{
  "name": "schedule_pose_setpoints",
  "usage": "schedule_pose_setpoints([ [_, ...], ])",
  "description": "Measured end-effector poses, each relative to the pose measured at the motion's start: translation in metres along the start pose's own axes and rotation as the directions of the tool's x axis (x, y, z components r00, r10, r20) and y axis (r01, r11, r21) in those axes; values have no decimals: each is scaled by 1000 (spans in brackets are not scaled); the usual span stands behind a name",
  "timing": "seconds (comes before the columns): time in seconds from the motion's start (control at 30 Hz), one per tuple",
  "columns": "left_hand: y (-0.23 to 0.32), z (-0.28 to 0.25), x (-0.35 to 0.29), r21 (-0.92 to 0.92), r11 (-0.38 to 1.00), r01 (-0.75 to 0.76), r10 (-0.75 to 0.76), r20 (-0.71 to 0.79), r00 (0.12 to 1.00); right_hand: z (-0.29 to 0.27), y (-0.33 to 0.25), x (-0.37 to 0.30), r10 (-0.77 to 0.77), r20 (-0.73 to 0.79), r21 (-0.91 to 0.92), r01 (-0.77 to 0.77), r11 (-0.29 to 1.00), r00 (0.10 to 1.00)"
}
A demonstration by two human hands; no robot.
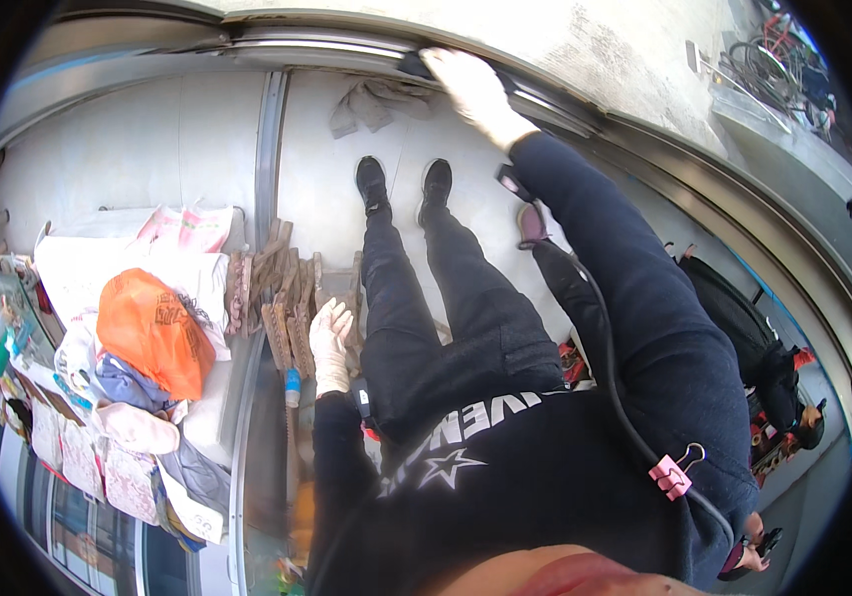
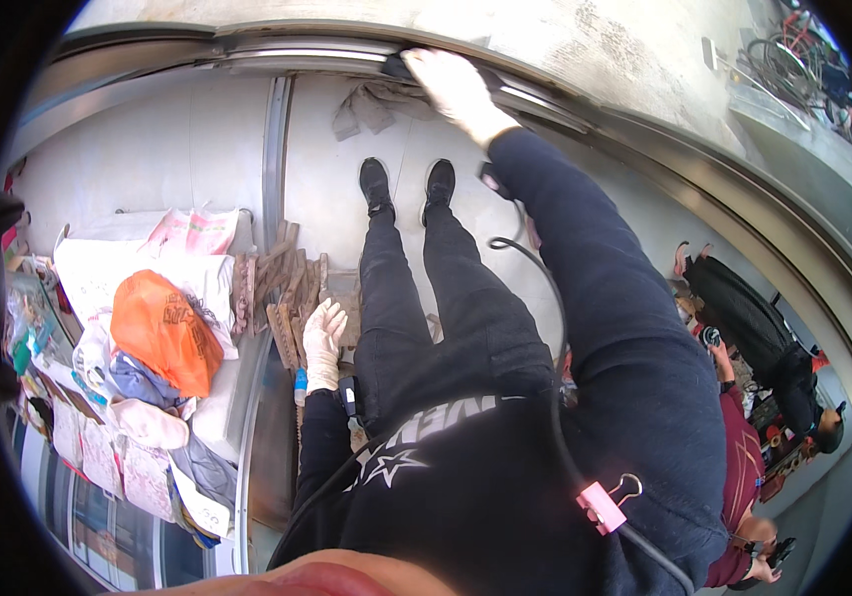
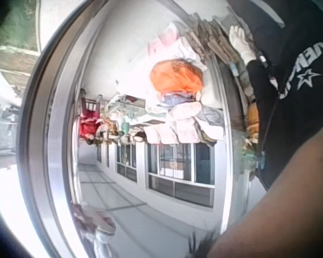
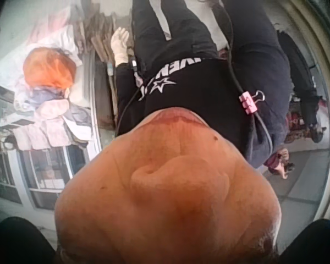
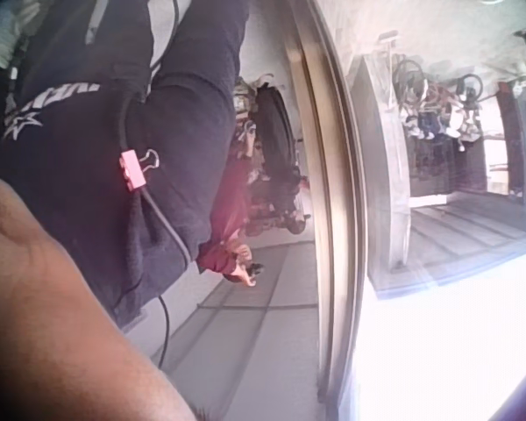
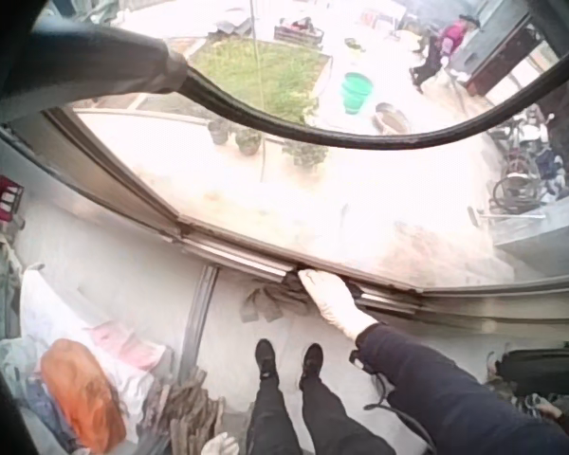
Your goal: The person sits on the floor and wrings out a black cloth in a basin, then stands to wipe the lower track of a sliding glass door. They continue wiping the frame and track, then return to the basin to wring the cloth again and apply liquid from a small bottle onto it.
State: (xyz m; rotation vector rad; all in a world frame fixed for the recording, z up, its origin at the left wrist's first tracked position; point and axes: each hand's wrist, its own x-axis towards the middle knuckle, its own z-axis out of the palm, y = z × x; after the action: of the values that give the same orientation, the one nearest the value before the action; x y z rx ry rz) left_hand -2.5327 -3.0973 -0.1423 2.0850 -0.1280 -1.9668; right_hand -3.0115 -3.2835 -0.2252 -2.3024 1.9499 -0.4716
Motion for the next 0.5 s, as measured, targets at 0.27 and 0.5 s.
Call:
schedule_pose_setpoints([
  [0.27, 5, 12, 5, 93, 996, -5, 2, 32, 999, -75, 95, -165, 278, 295, -332, -175, 927, 914],
  [0.5, 14, 18, -17, 88, 995, -47, 43, 38, 998, -83, 109, -181, 382, 358, -394, -233, 889, 852],
])
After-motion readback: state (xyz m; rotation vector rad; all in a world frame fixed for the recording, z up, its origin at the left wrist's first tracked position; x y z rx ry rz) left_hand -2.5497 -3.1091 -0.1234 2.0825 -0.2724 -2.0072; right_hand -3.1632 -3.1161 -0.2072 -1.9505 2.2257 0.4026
